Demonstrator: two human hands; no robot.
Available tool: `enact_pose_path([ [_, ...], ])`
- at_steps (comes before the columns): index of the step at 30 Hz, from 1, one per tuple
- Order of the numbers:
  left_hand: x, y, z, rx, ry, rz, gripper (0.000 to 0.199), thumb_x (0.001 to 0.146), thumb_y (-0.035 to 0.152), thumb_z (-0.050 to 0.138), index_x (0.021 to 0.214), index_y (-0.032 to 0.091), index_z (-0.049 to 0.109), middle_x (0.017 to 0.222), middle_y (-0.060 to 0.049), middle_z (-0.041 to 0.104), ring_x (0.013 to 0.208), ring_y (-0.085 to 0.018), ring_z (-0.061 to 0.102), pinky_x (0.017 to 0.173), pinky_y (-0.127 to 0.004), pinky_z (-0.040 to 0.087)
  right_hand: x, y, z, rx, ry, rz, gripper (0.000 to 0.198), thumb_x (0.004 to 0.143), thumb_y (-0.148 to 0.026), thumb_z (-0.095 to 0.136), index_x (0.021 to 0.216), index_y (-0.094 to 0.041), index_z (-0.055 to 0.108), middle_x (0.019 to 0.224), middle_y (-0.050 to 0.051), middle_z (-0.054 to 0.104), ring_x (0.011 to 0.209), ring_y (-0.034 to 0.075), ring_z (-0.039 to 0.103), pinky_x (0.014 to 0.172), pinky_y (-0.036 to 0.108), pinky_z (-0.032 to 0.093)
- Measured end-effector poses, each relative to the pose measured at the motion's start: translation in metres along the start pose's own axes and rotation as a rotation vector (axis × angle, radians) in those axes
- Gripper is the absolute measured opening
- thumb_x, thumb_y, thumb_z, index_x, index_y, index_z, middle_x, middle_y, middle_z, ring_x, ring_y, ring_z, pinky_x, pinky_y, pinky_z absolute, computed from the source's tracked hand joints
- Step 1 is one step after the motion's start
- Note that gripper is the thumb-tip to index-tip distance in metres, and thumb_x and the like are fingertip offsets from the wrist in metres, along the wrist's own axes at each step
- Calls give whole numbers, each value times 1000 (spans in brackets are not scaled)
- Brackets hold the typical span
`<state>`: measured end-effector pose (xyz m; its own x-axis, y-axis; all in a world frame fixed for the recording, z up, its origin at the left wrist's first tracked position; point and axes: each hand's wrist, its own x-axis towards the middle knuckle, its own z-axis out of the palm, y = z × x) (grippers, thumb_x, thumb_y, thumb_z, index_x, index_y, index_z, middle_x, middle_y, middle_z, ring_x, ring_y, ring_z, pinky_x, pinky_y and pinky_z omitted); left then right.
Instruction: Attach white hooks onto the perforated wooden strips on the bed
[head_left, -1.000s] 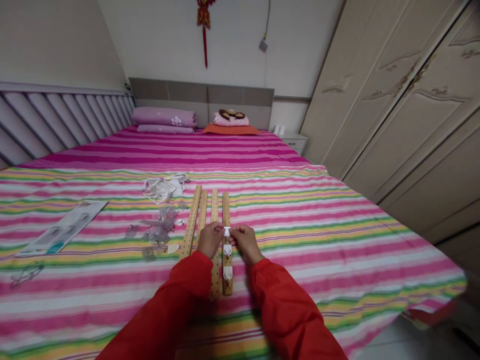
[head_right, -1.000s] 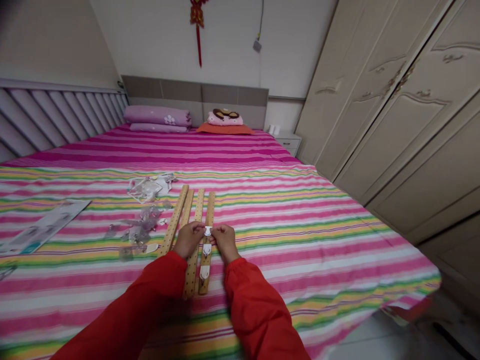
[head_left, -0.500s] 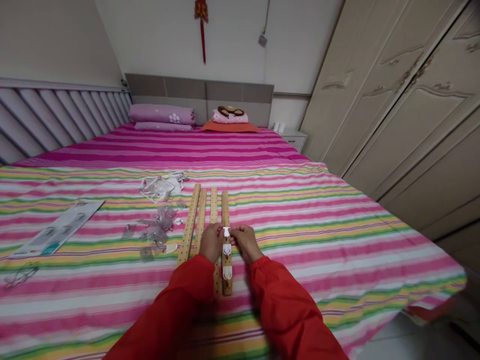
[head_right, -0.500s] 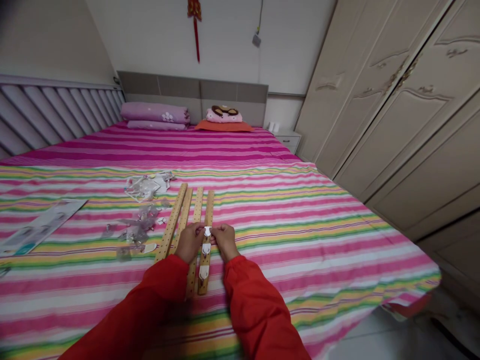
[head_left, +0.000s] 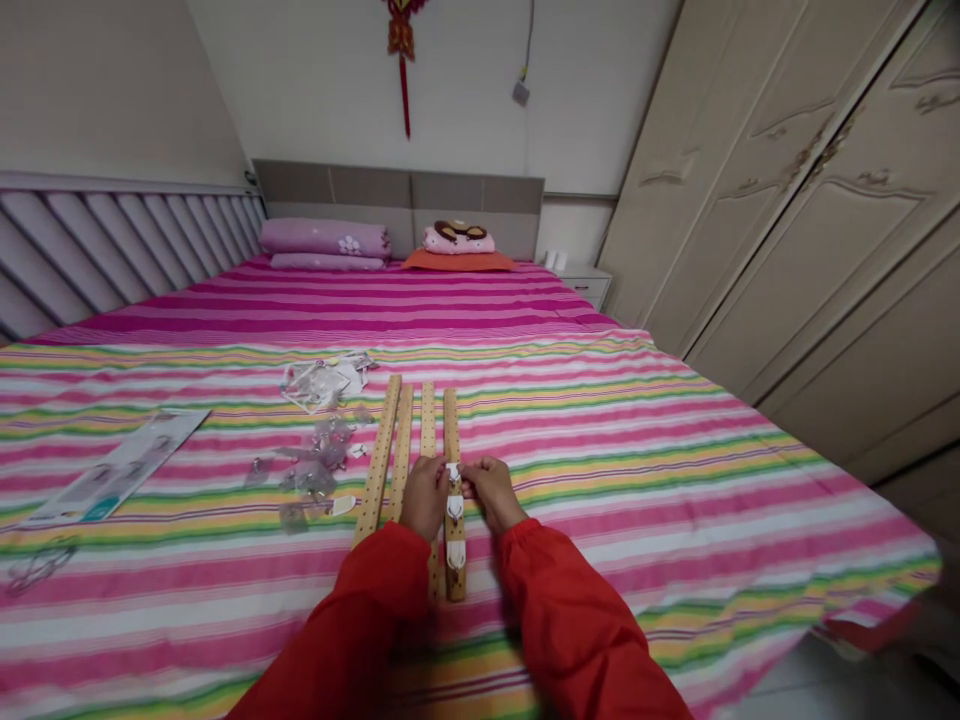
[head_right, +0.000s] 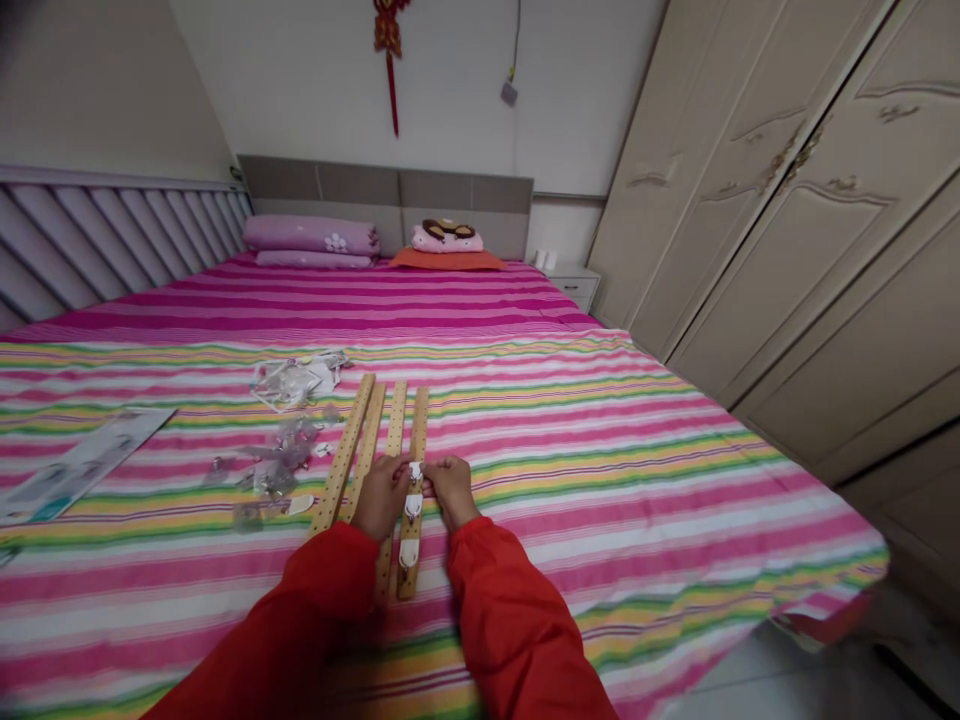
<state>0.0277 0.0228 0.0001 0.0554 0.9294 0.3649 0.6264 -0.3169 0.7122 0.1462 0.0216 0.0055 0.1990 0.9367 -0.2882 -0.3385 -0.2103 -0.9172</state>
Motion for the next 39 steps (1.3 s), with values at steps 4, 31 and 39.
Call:
enact_pose_path([
  [4,-3,-2,-3,-44,-24,45,26,79,16,49,97,16,68,79,-5,58,76,-17,56,75,-32,48,1,2,0,-3,-2,-9,22,55,-22,74,53,-18,52,37,-5,54,33,9,48,35,20,41],
  [31,-2,0,-8,49,-135,138,24,79,13,47,77,18,70,77,-5,52,78,-18,51,74,-31,45,11,12,1,-181,-19,-43,21,58,-26,66,54,-21,46,30,-9,45,25,8,39,27,18,30],
  [39,0,-4,-10,24,-166,122,25,79,13,48,81,17,73,77,-5,52,79,-18,53,74,-31,45,5,11,-1,-154,-44,-64,24,59,-34,69,57,-21,49,33,-9,47,28,8,41,29,18,31],
])
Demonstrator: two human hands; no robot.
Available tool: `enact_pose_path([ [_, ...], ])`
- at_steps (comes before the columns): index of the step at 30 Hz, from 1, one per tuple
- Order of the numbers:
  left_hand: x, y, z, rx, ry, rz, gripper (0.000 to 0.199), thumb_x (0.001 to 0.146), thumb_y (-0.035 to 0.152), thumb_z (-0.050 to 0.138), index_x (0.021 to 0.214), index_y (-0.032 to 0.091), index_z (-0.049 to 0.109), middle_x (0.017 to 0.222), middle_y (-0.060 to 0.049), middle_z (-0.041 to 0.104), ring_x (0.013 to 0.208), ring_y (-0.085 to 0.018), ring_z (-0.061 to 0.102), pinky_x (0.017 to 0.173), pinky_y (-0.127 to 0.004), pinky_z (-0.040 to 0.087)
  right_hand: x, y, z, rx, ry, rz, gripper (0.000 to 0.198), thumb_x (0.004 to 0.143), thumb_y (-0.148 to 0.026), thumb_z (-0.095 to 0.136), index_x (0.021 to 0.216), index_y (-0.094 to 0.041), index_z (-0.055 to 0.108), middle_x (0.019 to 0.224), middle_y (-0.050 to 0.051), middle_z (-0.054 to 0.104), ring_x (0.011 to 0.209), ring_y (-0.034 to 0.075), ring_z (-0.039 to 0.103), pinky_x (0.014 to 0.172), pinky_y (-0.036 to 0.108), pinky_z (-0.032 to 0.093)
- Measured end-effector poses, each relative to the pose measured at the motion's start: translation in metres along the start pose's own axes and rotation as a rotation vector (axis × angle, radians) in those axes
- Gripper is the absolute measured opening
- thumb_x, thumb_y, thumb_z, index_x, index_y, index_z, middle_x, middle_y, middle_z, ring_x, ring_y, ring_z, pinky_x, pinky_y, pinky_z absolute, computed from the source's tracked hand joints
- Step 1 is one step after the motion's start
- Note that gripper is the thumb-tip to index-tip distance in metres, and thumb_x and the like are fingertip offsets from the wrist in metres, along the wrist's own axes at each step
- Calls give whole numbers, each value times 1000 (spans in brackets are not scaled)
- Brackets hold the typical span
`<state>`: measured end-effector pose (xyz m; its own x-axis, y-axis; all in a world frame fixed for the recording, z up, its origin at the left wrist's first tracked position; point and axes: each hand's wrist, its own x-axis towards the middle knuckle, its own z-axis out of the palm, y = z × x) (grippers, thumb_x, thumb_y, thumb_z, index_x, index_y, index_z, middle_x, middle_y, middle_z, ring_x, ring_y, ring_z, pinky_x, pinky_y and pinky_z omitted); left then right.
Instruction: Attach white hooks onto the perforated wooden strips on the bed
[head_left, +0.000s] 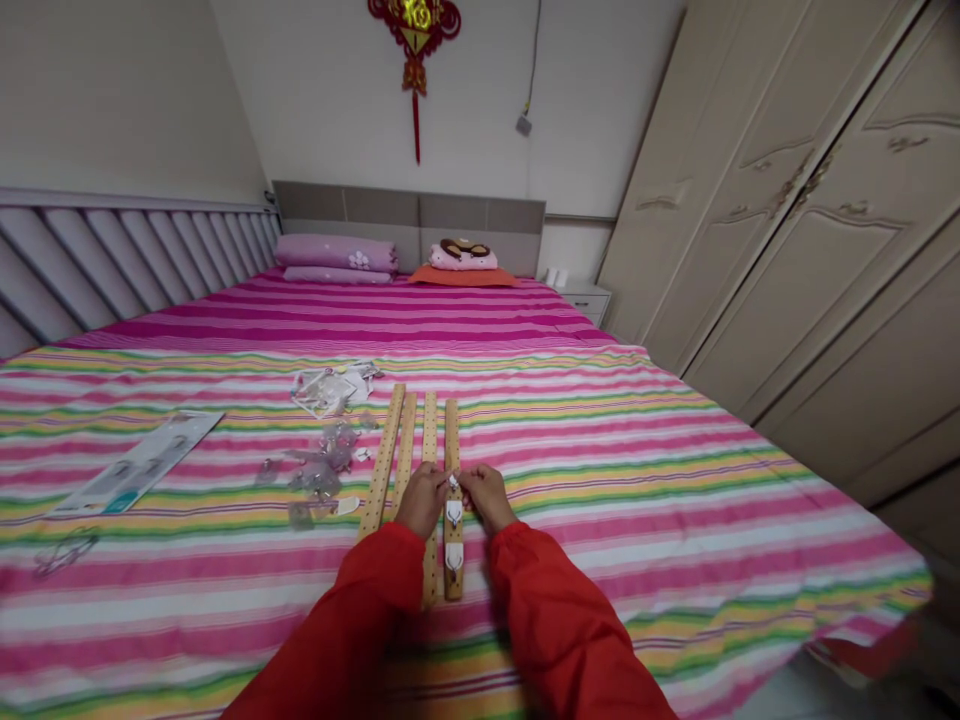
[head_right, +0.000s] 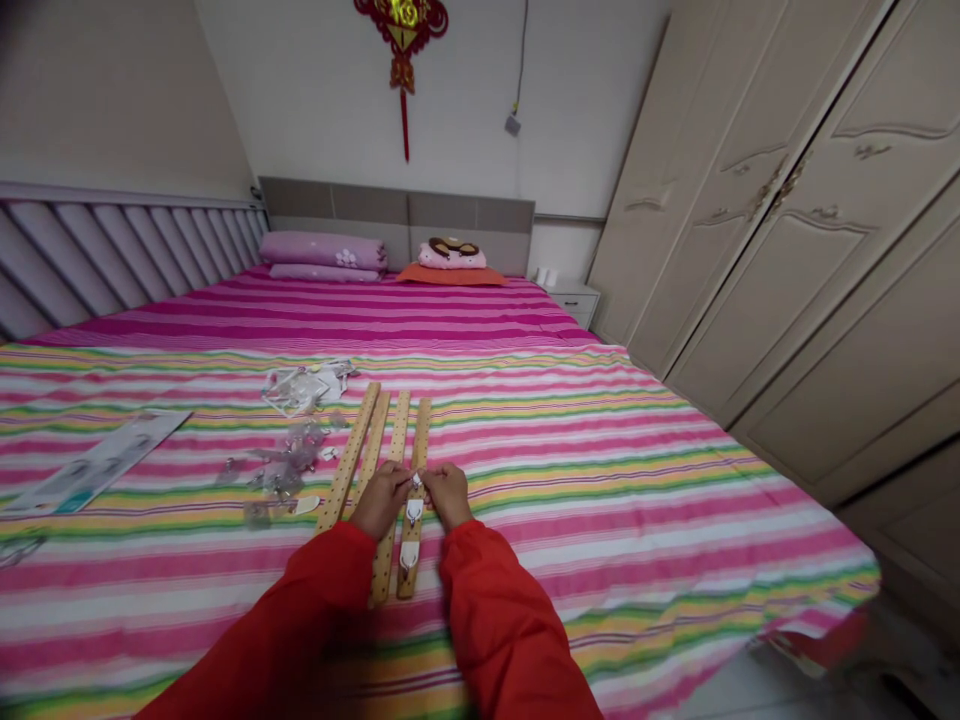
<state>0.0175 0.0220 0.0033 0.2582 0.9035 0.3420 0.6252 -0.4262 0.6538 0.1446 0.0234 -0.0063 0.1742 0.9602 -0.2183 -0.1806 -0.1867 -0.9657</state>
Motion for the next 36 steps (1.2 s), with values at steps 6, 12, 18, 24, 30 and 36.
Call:
enact_pose_path([
  [6,-5,-3,0,-106,35,-24,31,79,13,47,99,17,70,87,-7,58,84,-18,56,80,-33,47,-3,-4,-3,34,-48,5,30,66,-43,64,54,-21,48,34,-6,48,29,9,43,30,19,33],
  [12,-8,0,3,-37,45,38,32,81,13,42,98,16,69,87,-8,58,86,-19,56,80,-34,47,0,0,-3,13,-52,-3,23,61,-33,67,56,-20,49,33,-7,48,29,8,42,29,18,32],
  [18,-8,2,6,142,34,68,32,85,17,38,81,16,69,79,-8,55,79,-20,52,75,-34,44,6,5,-3,-10,-39,2,24,57,-32,69,58,-21,49,33,-8,48,28,9,41,29,19,30],
  [24,-11,1,6,235,-7,55,33,83,11,39,97,17,68,87,-8,59,83,-19,52,79,-32,43,6,9,-1,-28,-17,-34,23,58,-34,67,58,-21,49,34,-8,47,29,9,40,30,20,29],
  [30,-14,11,7,240,-12,-44,42,78,2,36,102,16,67,87,-8,59,85,-19,53,80,-31,43,5,12,0,-39,-5,-111,25,62,-40,63,54,-21,48,34,-8,44,30,9,39,32,21,28],
  [36,-21,24,3,155,-17,-90,33,81,9,40,90,16,70,82,-7,58,84,-19,54,77,-30,42,1,16,-4,-89,18,-152,30,61,-40,64,47,-22,45,32,-8,42,30,9,37,35,22,27],
])
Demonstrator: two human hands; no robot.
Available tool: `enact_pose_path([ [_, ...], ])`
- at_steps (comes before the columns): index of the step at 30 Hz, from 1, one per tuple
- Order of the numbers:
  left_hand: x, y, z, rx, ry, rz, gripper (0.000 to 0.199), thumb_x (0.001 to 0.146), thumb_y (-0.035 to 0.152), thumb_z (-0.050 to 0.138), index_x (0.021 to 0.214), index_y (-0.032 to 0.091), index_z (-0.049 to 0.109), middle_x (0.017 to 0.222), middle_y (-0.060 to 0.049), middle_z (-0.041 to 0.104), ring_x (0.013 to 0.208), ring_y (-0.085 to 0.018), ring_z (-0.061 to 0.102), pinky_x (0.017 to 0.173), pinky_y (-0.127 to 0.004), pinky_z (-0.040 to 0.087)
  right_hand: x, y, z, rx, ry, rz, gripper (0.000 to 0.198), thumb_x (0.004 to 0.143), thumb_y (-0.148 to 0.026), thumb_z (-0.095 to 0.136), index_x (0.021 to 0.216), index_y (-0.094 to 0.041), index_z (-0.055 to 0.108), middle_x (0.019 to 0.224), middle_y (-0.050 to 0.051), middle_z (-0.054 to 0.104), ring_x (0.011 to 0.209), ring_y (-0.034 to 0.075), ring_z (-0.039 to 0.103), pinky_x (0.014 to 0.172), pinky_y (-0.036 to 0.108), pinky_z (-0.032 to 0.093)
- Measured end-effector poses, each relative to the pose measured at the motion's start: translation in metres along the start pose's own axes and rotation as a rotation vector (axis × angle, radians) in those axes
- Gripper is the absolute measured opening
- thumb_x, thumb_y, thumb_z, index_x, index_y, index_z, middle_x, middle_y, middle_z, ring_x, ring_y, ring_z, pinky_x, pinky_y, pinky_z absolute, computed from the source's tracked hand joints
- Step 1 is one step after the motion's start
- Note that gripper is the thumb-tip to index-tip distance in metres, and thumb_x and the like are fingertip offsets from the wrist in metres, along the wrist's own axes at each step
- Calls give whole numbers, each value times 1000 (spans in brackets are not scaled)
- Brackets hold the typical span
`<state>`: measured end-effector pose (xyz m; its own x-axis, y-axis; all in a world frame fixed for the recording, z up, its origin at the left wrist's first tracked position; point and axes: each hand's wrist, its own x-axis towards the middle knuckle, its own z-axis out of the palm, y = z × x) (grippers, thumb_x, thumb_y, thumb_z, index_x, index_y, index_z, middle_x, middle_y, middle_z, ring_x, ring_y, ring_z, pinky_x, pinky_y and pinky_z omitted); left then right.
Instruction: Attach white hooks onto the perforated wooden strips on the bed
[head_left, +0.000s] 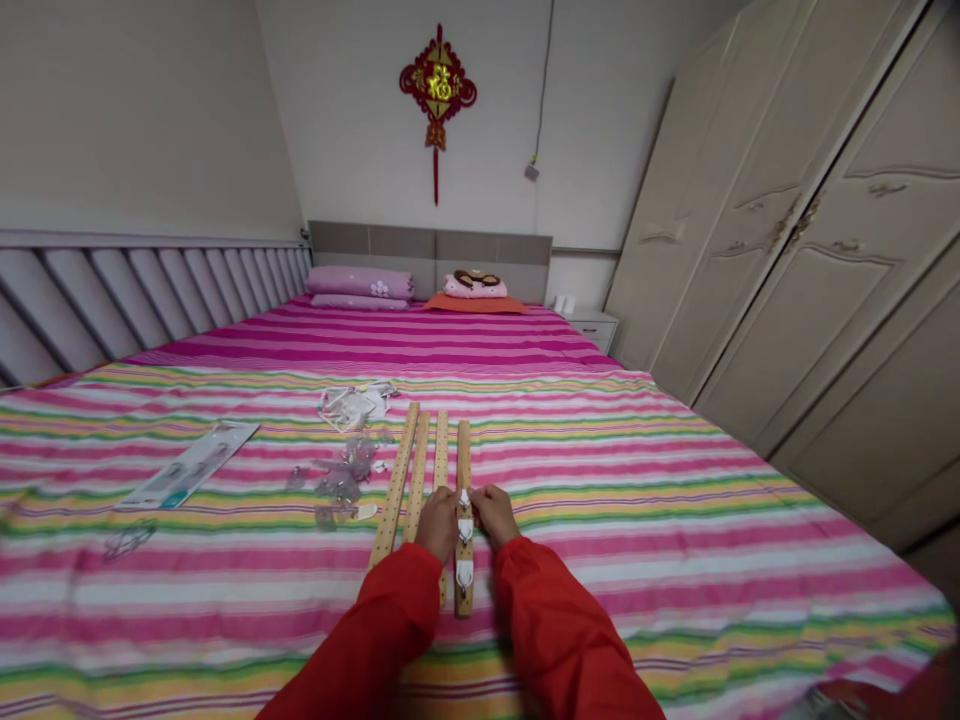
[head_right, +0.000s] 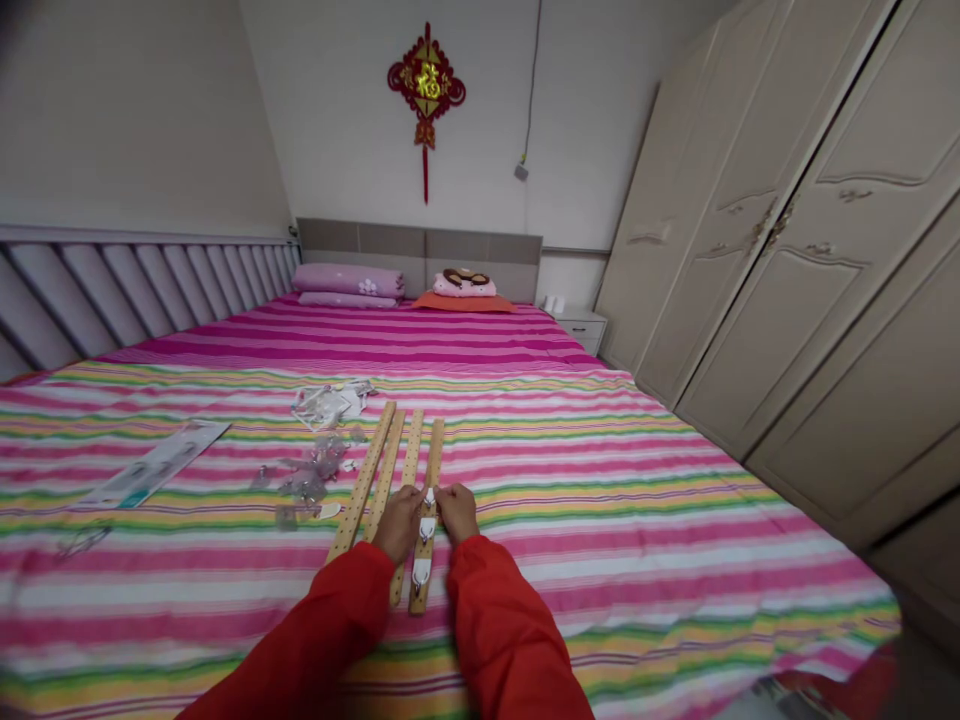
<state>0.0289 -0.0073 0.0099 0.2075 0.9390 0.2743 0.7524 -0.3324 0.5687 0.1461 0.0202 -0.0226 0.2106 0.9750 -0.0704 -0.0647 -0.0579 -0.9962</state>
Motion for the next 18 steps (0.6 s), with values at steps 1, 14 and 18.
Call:
enact_pose_path([
  [1,-4,1,-1,-10,-12,2,32,82,10,40,89,17,70,81,-7,58,84,-19,54,78,-30,42,-4,1,-2,-6,0,-5,30,62,-40,64,46,-22,46,33,-8,42,31,9,38,36,22,27],
  [14,-42,-19,-43,-266,29,33,32,78,17,44,98,18,68,92,-7,66,86,-18,61,80,-32,49,-48,-4,-22,94,-106,62,29,65,-43,66,58,-19,51,42,-7,50,30,7,36,34,22,21],
  [18,-41,-68,-85,-46,201,-100,28,75,19,50,96,15,68,92,-9,68,87,-21,62,82,-35,49,-50,-10,-24,132,-111,95,31,65,-45,67,59,-18,52,41,-6,51,29,6,34,32,22,18],
])
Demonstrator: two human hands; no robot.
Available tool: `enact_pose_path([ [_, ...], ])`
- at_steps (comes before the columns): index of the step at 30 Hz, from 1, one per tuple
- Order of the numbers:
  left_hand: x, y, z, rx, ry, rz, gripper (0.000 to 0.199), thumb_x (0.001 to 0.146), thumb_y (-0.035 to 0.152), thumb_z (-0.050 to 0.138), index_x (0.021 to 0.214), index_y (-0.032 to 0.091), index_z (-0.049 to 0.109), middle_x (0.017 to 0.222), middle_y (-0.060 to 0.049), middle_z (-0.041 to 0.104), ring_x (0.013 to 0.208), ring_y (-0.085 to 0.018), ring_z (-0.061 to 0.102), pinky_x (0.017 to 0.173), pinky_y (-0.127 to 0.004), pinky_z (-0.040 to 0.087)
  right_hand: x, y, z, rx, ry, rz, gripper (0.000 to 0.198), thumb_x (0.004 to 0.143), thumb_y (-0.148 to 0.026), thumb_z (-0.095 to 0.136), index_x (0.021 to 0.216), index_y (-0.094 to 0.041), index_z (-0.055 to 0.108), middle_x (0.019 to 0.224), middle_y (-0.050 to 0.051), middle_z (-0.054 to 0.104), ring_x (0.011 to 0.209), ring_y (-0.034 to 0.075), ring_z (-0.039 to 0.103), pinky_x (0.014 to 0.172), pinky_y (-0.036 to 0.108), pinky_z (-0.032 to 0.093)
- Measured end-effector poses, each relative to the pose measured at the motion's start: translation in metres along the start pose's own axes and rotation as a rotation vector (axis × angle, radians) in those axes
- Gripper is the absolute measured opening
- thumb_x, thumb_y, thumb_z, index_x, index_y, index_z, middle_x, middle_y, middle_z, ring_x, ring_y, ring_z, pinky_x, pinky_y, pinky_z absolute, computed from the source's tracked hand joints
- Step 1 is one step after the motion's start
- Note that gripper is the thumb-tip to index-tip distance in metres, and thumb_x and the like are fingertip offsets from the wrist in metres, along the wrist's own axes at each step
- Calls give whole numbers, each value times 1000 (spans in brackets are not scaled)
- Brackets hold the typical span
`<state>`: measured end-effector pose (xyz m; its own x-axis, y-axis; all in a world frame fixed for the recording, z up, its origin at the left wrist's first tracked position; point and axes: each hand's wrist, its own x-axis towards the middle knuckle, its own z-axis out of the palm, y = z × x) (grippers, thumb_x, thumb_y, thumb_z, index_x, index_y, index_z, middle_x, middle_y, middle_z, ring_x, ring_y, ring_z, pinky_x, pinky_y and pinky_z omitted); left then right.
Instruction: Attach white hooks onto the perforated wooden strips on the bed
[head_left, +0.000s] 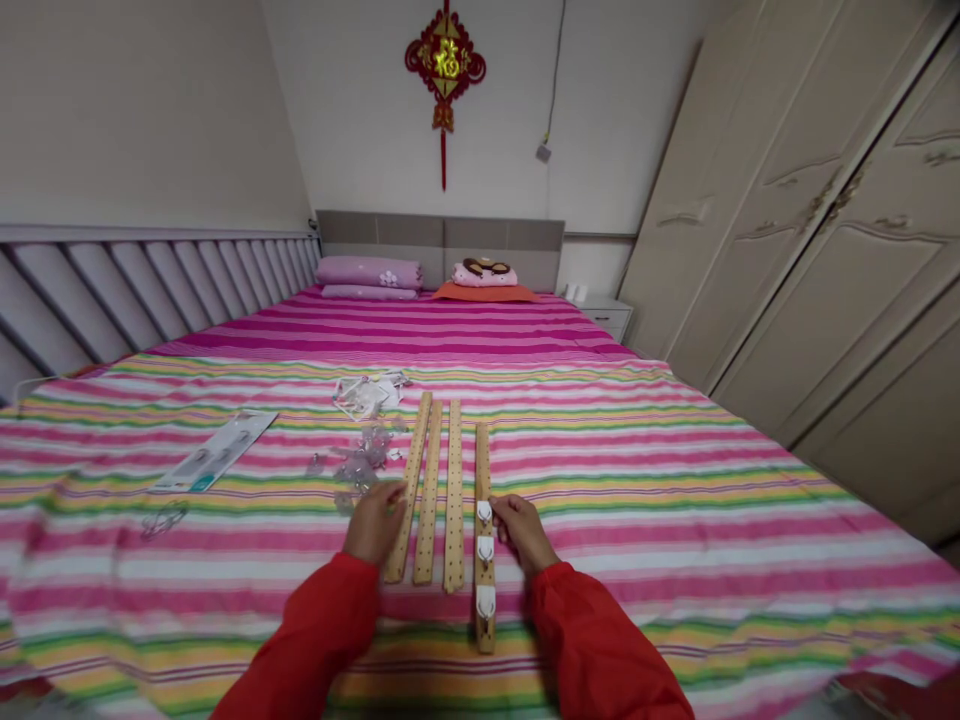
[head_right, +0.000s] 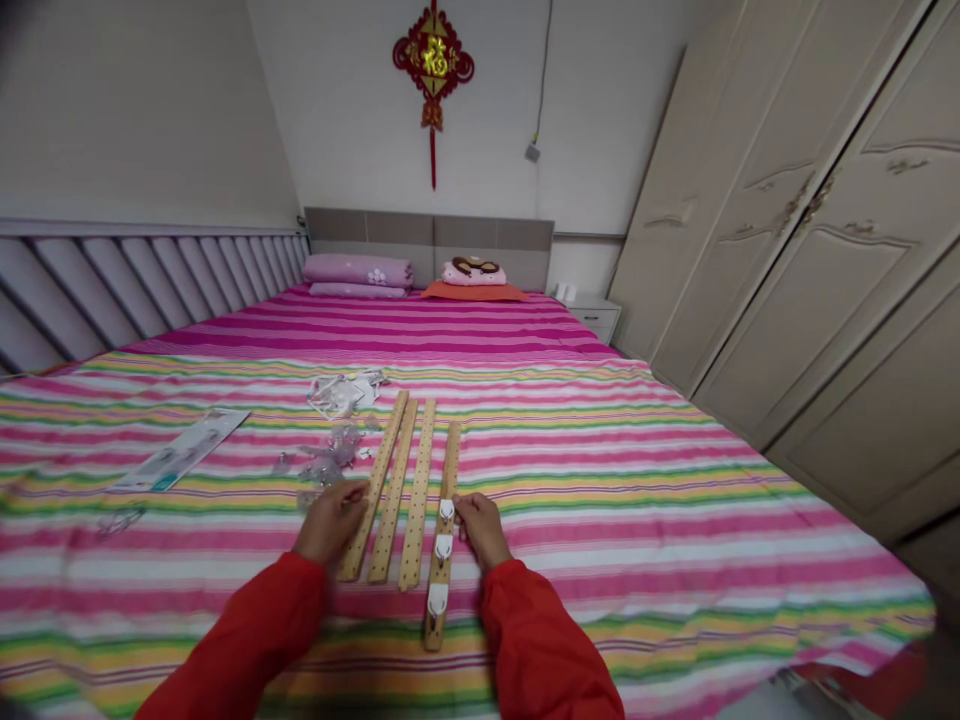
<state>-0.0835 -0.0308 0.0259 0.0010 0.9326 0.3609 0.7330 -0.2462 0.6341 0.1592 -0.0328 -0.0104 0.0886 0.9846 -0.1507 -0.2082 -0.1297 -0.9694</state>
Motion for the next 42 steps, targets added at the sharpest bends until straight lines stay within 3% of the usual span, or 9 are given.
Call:
enact_pose_path([
  [4,8,-26,-23,281,-50,-7,34,71,14,57,103,16,67,103,-9,69,99,-24,61,92,-37,44,-1,-1,0,10,14,3,31,64,-44,68,58,-18,52,41,-6,51,28,6,33,32,21,17],
  [13,12,-10,-21,550,-203,-48,39,76,13,57,113,21,63,109,-11,68,107,-27,57,91,-41,39,-1,5,4,31,87,-56,24,61,-38,67,61,-18,53,42,-7,52,29,6,37,32,21,21],
  [20,11,11,-37,165,-29,3,46,75,28,58,120,19,58,104,-8,70,94,-24,64,82,-35,49,-2,-5,-2,179,49,15,29,60,-40,70,60,-17,53,43,-5,53,28,4,32,30,19,14],
  [25,1,56,-36,-104,-67,102,52,72,31,59,123,21,57,105,-5,70,92,-21,64,81,-34,52,-12,-23,3,240,50,-8,26,62,-37,72,65,-16,57,47,-6,53,29,2,31,30,17,14],
  [28,-5,83,-28,-218,-96,99,50,72,33,61,121,22,58,106,-5,70,91,-20,64,80,-33,53,-25,-39,12,274,-75,-23,26,65,-38,73,69,-15,61,52,-5,57,32,2,34,31,16,16],
  [32,-10,113,-19,-391,-124,87,46,71,34,65,116,22,62,109,-5,69,99,-20,64,88,-33,50,-42,-54,20,312,-210,-18,30,68,-42,73,72,-14,65,60,-1,62,37,4,41,32,15,24],
  [35,-14,128,-14,-464,-114,55,43,69,32,67,111,23,65,107,-4,70,101,-21,63,90,-34,50,-50,-57,21,430,-294,116,31,71,-45,70,76,-15,64,62,1,64,41,8,50,34,16,33],
  [38,-19,132,-7,-495,-133,27,41,67,30,69,107,23,66,106,-5,70,103,-22,62,91,-35,48,-56,-60,20,574,-419,257,33,76,-46,66,86,-15,65,67,3,66,51,11,60,41,17,43],
  [42,-23,126,2,-522,-142,-2,43,65,30,69,107,22,66,104,-6,70,101,-22,62,91,-35,48,-60,-67,15,641,-463,203,29,72,-33,73,94,-14,67,73,4,69,58,11,62,50,17,48],
])
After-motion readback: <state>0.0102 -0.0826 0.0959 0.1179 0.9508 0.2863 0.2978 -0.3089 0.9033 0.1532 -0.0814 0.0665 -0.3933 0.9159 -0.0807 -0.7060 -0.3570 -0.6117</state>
